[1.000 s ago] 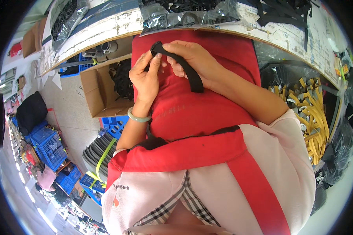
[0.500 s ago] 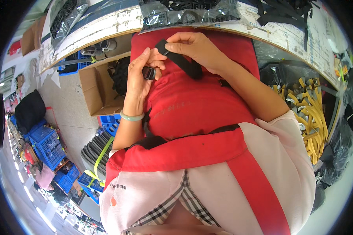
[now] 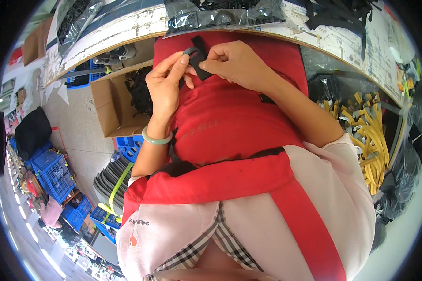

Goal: Assembling plastic buckles onto black nylon straps at a factory workstation.

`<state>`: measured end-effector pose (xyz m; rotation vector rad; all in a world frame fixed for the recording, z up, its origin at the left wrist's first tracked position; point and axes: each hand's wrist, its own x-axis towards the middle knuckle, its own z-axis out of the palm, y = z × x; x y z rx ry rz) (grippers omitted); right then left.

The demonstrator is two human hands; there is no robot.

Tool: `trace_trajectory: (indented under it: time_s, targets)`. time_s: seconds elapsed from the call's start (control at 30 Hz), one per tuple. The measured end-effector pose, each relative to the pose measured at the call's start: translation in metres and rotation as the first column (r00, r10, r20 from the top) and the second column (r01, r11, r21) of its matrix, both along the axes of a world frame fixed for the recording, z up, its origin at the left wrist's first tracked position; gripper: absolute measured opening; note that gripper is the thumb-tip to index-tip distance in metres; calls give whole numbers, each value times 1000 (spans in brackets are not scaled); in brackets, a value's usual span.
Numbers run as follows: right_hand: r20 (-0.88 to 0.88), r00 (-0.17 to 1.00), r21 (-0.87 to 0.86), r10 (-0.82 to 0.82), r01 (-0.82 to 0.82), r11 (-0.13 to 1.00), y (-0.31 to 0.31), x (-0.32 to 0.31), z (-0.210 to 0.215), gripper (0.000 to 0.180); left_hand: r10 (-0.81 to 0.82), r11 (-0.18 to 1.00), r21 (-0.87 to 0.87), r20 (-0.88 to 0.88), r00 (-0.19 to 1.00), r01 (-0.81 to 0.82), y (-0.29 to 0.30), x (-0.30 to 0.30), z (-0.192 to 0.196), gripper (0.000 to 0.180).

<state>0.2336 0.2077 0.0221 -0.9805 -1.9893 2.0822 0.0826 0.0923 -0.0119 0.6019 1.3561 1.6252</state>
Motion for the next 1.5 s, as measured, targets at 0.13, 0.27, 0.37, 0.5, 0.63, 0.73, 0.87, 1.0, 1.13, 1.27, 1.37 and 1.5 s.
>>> trace_trajectory:
  time_s: [0.13, 0.27, 0.37, 0.5, 0.63, 0.73, 0.87, 1.0, 1.13, 1.27, 1.37, 1.5]
  targets:
    - [-34, 996, -89, -80, 77, 993, -2, -6, -7, 24, -32, 999, 22, -93, 995, 34, -4, 0, -3, 17]
    - [13, 997, -148, -72, 73, 986, -1, -6, -13, 24, 4, 998, 67, -96, 995, 3, -8, 0, -8, 16]
    - [14, 1000, -181, -6, 9, 983, -1, -7, -15, 25, 7, 997, 76, -134, 991, 3, -8, 2, -7, 16]
    - [-86, 988, -256, -125, 99, 961, -7, -12, -20, 21, 15, 995, 103, -165, 986, 2, -8, 3, -6, 16]
    - [-136, 978, -434, -159, 85, 897, -2, -11, -26, 19, -62, 997, 49, -118, 991, 68, -12, -4, 0, 16]
    - [-192, 981, -448, 14, -100, 888, -3, -12, -32, 20, -183, 983, -75, -246, 952, 170, -23, -14, 13, 14]
    - [-216, 971, -153, -107, 74, 985, 7, -5, -25, 16, -362, 927, -172, -182, 914, 333, -70, -57, 50, 12]
    - [-133, 957, 379, -259, 291, 879, 44, 34, 0, 14, 167, 967, -158, -202, 965, -201, -133, -118, 53, 18]
    - [-213, 872, 803, -441, 413, 430, 140, 93, -18, 14, 691, 672, -190, 506, 516, -715, -176, -189, -1, 22]
    - [-277, 881, 954, -383, 204, -221, 221, 98, -47, 16, 326, 908, -79, 749, 577, -411, -117, -142, -30, 29]
    - [-155, 845, 988, -512, 119, -103, 223, 58, -34, 10, 140, 977, 14, 714, 686, -214, -66, -84, -28, 41]
    - [87, 855, 991, -511, -129, -47, 246, 68, -33, 18, -150, 988, 97, 536, 831, 117, -16, -34, -6, 36]
